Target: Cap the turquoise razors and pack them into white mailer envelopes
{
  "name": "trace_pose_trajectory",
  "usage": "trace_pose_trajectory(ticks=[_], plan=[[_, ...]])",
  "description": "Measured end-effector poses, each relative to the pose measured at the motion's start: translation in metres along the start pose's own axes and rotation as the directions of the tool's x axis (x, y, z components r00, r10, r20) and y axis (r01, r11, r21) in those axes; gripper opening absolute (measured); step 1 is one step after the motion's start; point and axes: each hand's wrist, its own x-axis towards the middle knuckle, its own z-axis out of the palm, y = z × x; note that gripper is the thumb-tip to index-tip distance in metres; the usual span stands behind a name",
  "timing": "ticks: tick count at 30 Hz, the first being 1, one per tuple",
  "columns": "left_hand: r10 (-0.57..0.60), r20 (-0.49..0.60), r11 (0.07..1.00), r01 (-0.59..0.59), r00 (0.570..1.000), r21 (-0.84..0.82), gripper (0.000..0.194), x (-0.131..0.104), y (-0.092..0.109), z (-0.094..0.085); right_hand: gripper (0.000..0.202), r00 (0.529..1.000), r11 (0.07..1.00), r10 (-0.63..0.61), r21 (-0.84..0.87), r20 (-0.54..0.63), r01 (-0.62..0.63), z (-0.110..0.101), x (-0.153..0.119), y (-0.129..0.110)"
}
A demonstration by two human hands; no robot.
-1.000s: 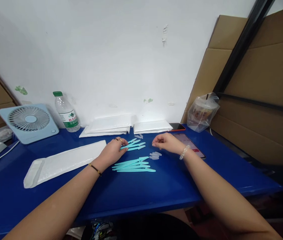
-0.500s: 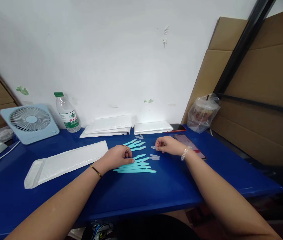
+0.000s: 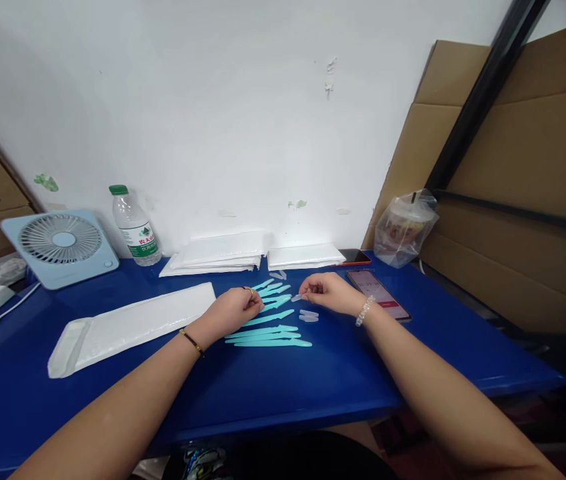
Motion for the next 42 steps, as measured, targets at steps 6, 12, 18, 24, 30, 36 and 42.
trace_pose_trajectory(ticks=[6,12,18,24,30,36,42], plan=[[0.022,-0.009,1.0,-0.022,1.0,0.018,0.033,-0.001,0.004,-0.002,0.023,0.999,0.996,0.026,0.089,0.028,-0.028,0.005,0.002,-0.009],[0.031,-0.021,0.999,-0.03,0.999,0.028,0.032,-0.001,0.003,-0.005,0.025,1.0,0.996,0.004,0.087,-0.005,-0.003,0.001,0.001,-0.004],[0.081,-0.044,0.996,-0.079,0.996,0.041,0.028,-0.001,0.007,-0.001,0.028,1.0,0.984,0.006,0.177,0.024,-0.01,0.011,0.003,-0.011],[0.11,-0.108,0.988,-0.097,0.988,0.118,0.026,0.001,0.005,0.001,0.026,1.0,0.993,0.013,0.118,0.001,-0.013,0.018,0.006,-0.011],[0.094,-0.114,0.986,-0.076,0.989,0.149,0.023,-0.001,0.0,-0.006,0.018,0.998,0.992,0.042,-0.123,0.041,-0.037,-0.009,-0.003,0.002],[0.164,0.038,0.973,-0.168,0.986,0.159,0.015,-0.003,0.002,-0.004,0.015,0.969,0.989,0.112,-0.115,0.219,-0.088,-0.007,-0.005,0.004],[0.185,0.018,0.951,-0.184,0.983,0.248,0.017,0.0,0.0,-0.003,0.008,0.987,0.99,0.068,-0.136,0.143,-0.049,0.004,0.0,0.008]])
